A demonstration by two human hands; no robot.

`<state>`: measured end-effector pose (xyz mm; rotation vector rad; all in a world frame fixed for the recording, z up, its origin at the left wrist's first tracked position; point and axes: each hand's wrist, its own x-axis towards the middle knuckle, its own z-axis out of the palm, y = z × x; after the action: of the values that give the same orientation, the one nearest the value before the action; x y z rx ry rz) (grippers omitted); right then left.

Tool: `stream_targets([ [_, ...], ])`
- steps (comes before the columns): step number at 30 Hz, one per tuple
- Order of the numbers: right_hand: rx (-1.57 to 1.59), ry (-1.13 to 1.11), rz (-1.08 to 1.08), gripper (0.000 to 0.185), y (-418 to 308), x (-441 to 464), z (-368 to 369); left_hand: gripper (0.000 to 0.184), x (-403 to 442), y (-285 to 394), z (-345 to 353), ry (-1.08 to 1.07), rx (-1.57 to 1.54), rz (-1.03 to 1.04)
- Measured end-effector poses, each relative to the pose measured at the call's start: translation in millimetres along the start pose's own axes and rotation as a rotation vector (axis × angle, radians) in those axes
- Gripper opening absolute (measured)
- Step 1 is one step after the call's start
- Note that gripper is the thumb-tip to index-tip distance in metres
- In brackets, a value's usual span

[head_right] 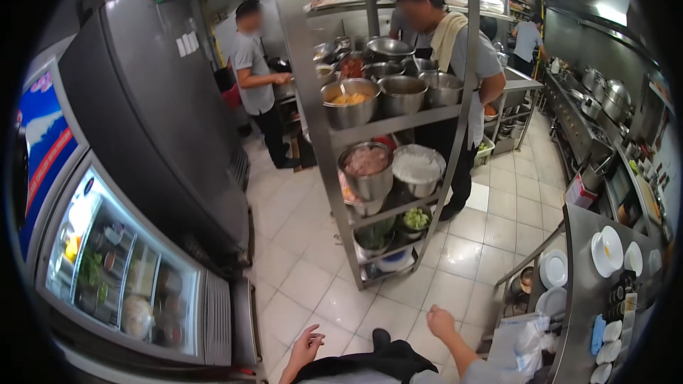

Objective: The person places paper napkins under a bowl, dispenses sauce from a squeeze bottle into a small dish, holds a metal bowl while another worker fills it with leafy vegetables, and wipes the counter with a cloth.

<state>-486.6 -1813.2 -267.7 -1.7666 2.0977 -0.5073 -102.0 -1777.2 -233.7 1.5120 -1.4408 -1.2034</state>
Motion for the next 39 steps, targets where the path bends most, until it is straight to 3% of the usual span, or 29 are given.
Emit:
stream_targets([
  [7,0.163,-0.097,-0.238,0.019,-53,99,3,0.033,101,35,-4,0.133,0.018,0.018],
  [19,0.474,0.332,-0.448,0.006,-135,216,-121,0.029,219,53,9,-0.145,0.077,0.027],
  [22,0.595,0.558,-0.483,0.005,-180,218,-166,0.029,246,51,7,-0.276,0.159,0.098],
  [23,0.487,0.614,-0.639,0.007,-180,223,-182,0.029,254,57,5,-0.313,0.161,0.123],
  [26,0.347,0.784,-0.667,0.009,-192,240,-232,0.028,281,67,-4,-0.383,0.225,0.207],
  [28,0.495,0.861,-0.599,0.011,-227,259,-281,0.028,293,72,-14,-0.365,0.252,0.25],
  [30,0.429,0.922,-0.63,0.012,-253,291,-326,0.027,299,72,-26,-0.346,0.235,0.259],
  [34,0.003,0.892,-0.667,0.013,-272,388,-375,0.036,300,57,-44,-0.351,0.202,0.175],
  [39,-0.53,0.615,-0.549,0.012,-281,511,-376,0.033,288,24,-46,-0.243,-0.001,0.06],
])
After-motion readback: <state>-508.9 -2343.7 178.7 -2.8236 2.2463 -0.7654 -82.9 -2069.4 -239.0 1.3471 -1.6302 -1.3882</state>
